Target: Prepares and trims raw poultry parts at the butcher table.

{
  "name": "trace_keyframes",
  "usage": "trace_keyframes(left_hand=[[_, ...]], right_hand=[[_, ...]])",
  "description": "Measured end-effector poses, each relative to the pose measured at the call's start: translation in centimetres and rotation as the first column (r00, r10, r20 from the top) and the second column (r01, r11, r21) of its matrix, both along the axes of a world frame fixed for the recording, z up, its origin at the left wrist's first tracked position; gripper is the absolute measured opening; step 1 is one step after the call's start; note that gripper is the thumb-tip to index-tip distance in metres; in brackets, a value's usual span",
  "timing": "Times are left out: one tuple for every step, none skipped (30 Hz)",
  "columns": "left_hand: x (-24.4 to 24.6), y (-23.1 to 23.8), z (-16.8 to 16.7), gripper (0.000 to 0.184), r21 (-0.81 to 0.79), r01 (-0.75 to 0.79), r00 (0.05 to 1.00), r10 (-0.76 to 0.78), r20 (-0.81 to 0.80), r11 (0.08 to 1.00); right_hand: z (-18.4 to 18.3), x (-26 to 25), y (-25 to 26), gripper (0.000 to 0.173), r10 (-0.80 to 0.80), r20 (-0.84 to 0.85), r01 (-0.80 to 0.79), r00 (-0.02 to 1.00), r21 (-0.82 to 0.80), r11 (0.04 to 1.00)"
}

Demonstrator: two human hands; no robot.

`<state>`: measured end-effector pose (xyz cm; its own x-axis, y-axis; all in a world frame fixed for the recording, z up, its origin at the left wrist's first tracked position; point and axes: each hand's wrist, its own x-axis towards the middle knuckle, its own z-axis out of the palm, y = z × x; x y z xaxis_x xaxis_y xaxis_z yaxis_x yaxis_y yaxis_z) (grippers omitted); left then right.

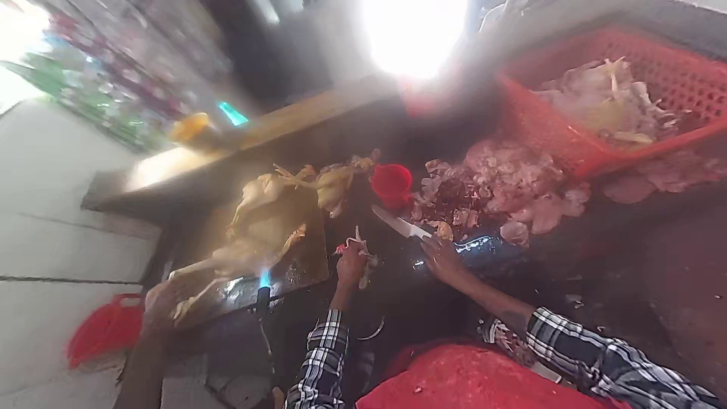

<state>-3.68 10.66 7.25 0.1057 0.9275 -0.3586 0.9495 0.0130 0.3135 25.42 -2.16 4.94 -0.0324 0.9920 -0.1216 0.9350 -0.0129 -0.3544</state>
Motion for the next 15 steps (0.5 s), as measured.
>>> trace_keyframes(left_hand=[[0.0,0.1,1.5,0.038,-0.02,0.019,0.999,-0.019,0.036,1.0],[-0.1,0.0,3.4,0.04,-0.037,0.046,0.997,-0.044,0.069,0.998],[0.0,-0.1,5.2,0.043,-0.057,0.079,0.993,-0.074,0.09,0.995],[0.0,-0.4,7.2,0.047,-0.085,0.129,0.986,-0.118,0.115,0.988],[0.2,-0.6,9.2,0.054,-0.108,0.193,0.974,-0.176,0.145,0.975],[0.4,-0.9,10.9,0.06,-0.116,0.252,0.958,-0.23,0.172,0.961],[0.8,-1.3,12.5,0.066,-0.119,0.306,0.94,-0.28,0.192,0.945],[1.4,-1.9,14.0,0.071,-0.126,0.35,0.924,-0.321,0.207,0.928],[2.1,-2.6,15.5,0.075,-0.133,0.381,0.913,-0.35,0.212,0.915],[2.6,-3.2,16.6,0.078,-0.125,0.398,0.907,-0.368,0.206,0.909],[3.1,-3.9,17.5,0.08,-0.116,0.4,0.908,-0.376,0.186,0.909],[3.3,-4.5,18.3,0.078,-0.1,0.396,0.912,-0.379,0.154,0.913],[3.4,-4.9,18.8,0.069,-0.078,0.391,0.916,-0.379,0.135,0.917],[3.3,-5.1,18.9,0.057,-0.053,0.388,0.915,-0.378,0.137,0.92],[3.1,-5.5,18.4,0.044,-0.036,0.395,0.911,-0.386,0.148,0.918]], right_hand=[[0.7,-0.3,0.7,0.047,0.013,-0.028,-0.013,1.0,0.012,1.0],[1.4,-0.9,1.3,0.045,0.041,-0.079,-0.039,0.996,0.033,0.999],[2.3,-1.7,1.7,0.043,0.082,-0.14,-0.078,0.987,0.037,0.996],[3.3,-2.6,2.1,0.042,0.124,-0.215,-0.122,0.969,0.024,0.992],[4.6,-3.6,2.7,0.043,0.167,-0.29,-0.17,0.942,0.016,0.985],[6.0,-4.5,3.4,0.043,0.216,-0.354,-0.215,0.91,0.042,0.976],[7.3,-5.4,4.0,0.044,0.274,-0.399,-0.254,0.875,0.103,0.962],[8.6,-6.1,4.5,0.045,0.338,-0.408,-0.298,0.848,0.161,0.941],[9.7,-6.5,5.0,0.046,0.403,-0.392,-0.348,0.827,0.206,0.915],[10.6,-6.7,5.3,0.043,0.461,-0.384,-0.403,0.8,0.227,0.887],[11.3,-6.8,5.6,0.039,0.505,-0.386,-0.445,0.772,0.239,0.863],[11.8,-6.6,5.7,0.038,0.539,-0.385,-0.482,0.749,0.241,0.842],[12.5,-6.3,5.8,0.039,0.561,-0.379,-0.513,0.736,0.229,0.828],[13.2,-5.9,5.7,0.04,0.576,-0.37,-0.541,0.729,0.203,0.816],[13.8,-5.5,5.4,0.041,0.582,-0.369,-0.567,0.725,0.16,0.808]])
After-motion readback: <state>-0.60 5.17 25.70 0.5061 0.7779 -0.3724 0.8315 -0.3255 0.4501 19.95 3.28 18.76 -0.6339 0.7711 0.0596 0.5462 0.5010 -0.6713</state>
